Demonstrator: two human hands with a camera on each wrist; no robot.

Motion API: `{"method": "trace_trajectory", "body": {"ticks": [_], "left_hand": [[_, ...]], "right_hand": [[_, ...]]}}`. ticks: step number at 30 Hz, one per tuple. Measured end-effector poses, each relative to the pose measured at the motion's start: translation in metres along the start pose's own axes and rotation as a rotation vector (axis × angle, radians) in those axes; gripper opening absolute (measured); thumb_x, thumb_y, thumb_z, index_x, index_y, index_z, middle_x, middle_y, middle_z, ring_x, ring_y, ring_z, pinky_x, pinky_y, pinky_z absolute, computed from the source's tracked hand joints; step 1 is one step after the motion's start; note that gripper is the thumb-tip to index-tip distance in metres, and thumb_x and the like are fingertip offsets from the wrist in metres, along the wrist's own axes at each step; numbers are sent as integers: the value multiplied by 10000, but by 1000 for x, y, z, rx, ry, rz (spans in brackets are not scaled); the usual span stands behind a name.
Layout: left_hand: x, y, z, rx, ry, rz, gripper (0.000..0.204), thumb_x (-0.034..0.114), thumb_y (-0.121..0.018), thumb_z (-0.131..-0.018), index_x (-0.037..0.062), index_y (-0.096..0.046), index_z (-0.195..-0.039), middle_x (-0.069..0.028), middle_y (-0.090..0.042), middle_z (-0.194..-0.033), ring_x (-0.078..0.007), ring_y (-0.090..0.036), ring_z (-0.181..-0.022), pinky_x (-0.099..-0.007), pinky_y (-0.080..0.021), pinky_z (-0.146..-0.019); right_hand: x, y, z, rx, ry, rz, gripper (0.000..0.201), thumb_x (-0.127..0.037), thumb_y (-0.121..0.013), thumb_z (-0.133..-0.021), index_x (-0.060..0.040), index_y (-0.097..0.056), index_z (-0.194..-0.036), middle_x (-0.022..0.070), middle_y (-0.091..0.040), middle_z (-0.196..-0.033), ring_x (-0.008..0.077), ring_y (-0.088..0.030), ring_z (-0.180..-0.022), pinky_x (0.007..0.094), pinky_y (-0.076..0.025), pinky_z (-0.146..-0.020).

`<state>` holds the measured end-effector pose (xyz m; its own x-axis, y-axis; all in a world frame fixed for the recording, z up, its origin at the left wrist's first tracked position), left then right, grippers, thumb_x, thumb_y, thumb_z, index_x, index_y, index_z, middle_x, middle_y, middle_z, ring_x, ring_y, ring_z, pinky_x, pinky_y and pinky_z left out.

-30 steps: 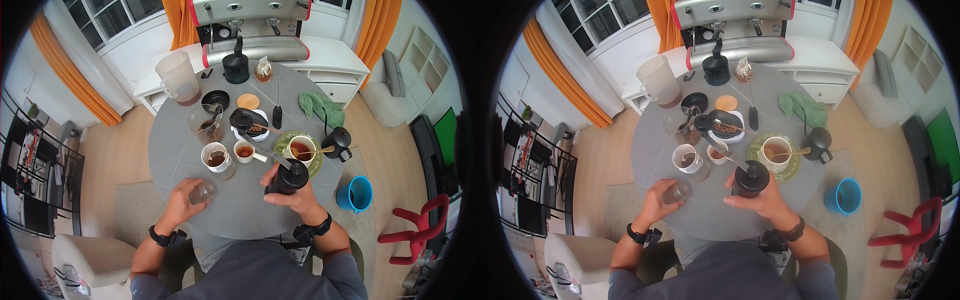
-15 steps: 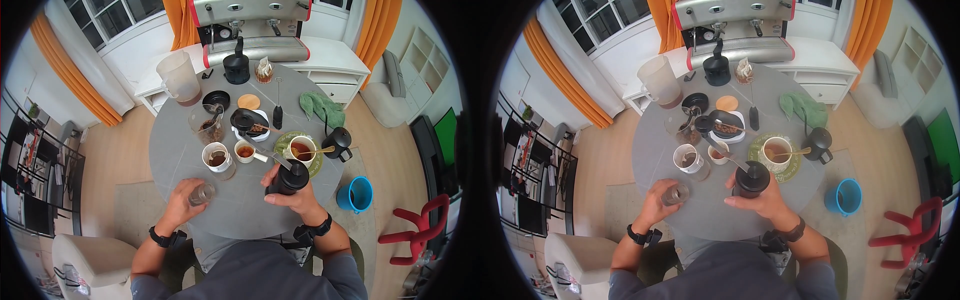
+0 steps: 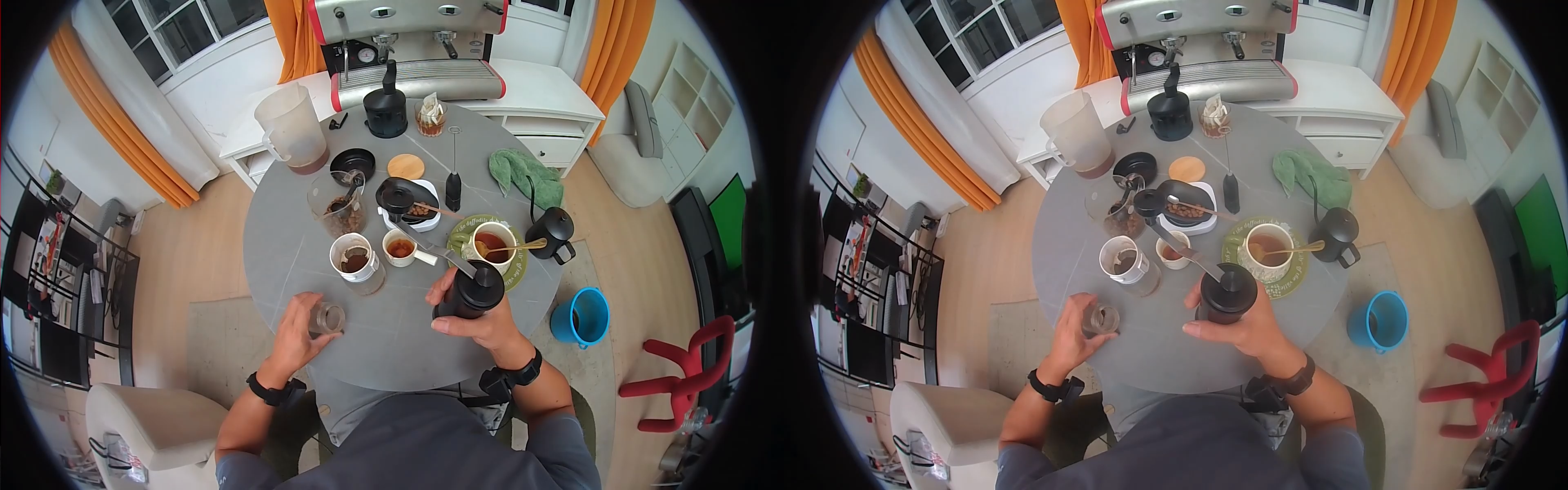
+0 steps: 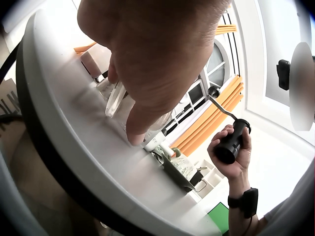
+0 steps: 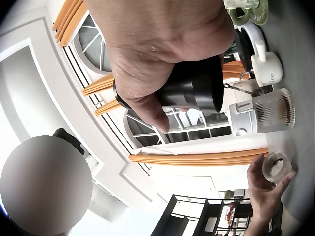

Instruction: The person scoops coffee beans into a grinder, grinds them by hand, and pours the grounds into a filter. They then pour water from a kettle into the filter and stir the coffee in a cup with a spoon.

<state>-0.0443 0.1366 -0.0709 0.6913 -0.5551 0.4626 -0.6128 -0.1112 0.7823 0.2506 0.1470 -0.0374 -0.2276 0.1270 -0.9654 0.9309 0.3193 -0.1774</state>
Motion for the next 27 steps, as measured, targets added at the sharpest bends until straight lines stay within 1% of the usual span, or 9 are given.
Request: {"method": "trace_trajectory", "body": {"ticks": [2, 9, 11, 12, 14, 18, 24, 26, 27], "left_hand": [[1, 0, 1, -4, -5, -18, 742, 153, -948, -620, 30, -551, -1234, -190, -546, -1228, -369, -601, -1076, -430, -531, -901], [-3, -8, 8, 19, -24, -18, 762, 151, -961, -610, 27, -545, -1237, -176, -526, -1202, -363, -586, -1079, -421, -536, -895], [0, -1, 7, 109, -68, 12, 768, 141, -968, -601, 33, -548, -1234, -168, -528, -1193, -344, -586, -1083, -417, -533, -896], [0, -1, 8, 107, -66, 12, 768, 141, -968, -601, 33, -548, -1234, -168, -528, -1193, -344, -586, -1083, -417, -533, -896], [-6, 6, 5, 195, -5, 101, 775, 110, -971, -593, 40, -547, -1238, -161, -526, -1202, -329, -587, -1091, -410, -528, -900], [-19, 13, -3, 205, 64, 204, 746, 72, -955, -603, 43, -556, -1232, -164, -541, -1213, -323, -586, -1105, -395, -519, -915], [9, 67, -60, 274, -30, 25, 626, 17, -841, -618, 35, -611, -1200, -172, -575, -1224, -338, -584, -1100, -393, -505, -928], [31, 73, -84, 189, -109, -102, 610, -21, -784, -615, 30, -626, -1201, -153, -586, -1154, -331, -567, -1134, -418, -496, -954], [38, 76, -94, 194, -112, -104, 610, -21, -784, -615, 30, -626, -1201, -153, -586, -1154, -331, -567, -1134, -418, -496, -954]], "right_hand": [[0, 0, 0, -2, -7, 0, 548, 49, -866, -678, -63, -561, -1120, 77, -662, -976, 222, -641, -1016, 411, -507, -934], [-1, -1, 0, -2, -3, -6, 556, 47, -866, -679, -64, -559, -1129, 78, -662, -977, 220, -640, -1014, 411, -506, -935], [-1, 0, 0, 3, -2, -10, 557, 50, -864, -678, -65, -558, -1129, 77, -662, -978, 220, -639, -1014, 410, -506, -935], [0, 0, 1, 2, -6, -7, 558, 51, -863, -677, -65, -558, -1130, 77, -662, -977, 220, -639, -1013, 412, -506, -935], [-1, 0, 0, -1, -8, -3, 558, 51, -862, -677, -66, -558, -1131, 76, -663, -977, 220, -639, -1012, 413, -506, -935], [-2, 0, 1, 9, -9, -18, 548, 50, -859, -675, -67, -562, -1120, 75, -663, -971, 220, -638, -1004, 421, -505, -936], [-5, 0, 0, 13, 8, -6, 531, 43, -863, -671, -66, -571, -1100, 75, -660, -959, 221, -639, -996, 424, -504, -934], [-6, -1, 0, 12, 9, 3, 530, 40, -865, -669, -65, -572, -1099, 75, -660, -957, 221, -639, -995, 422, -504, -931], [-7, -1, 0, 15, 9, -2, 530, 38, -865, -668, -65, -573, -1098, 75, -660, -954, 221, -639, -993, 421, -504, -929]]}}
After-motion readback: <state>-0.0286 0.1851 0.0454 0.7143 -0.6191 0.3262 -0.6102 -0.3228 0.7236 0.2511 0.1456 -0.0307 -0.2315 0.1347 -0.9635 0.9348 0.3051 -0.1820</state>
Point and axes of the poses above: each hand's wrist, its own z-axis away from the middle knuckle, its own y-axis out of the back of the hand, x = y × z, the point moved 7 cm from there along -z, towards the middle knuckle
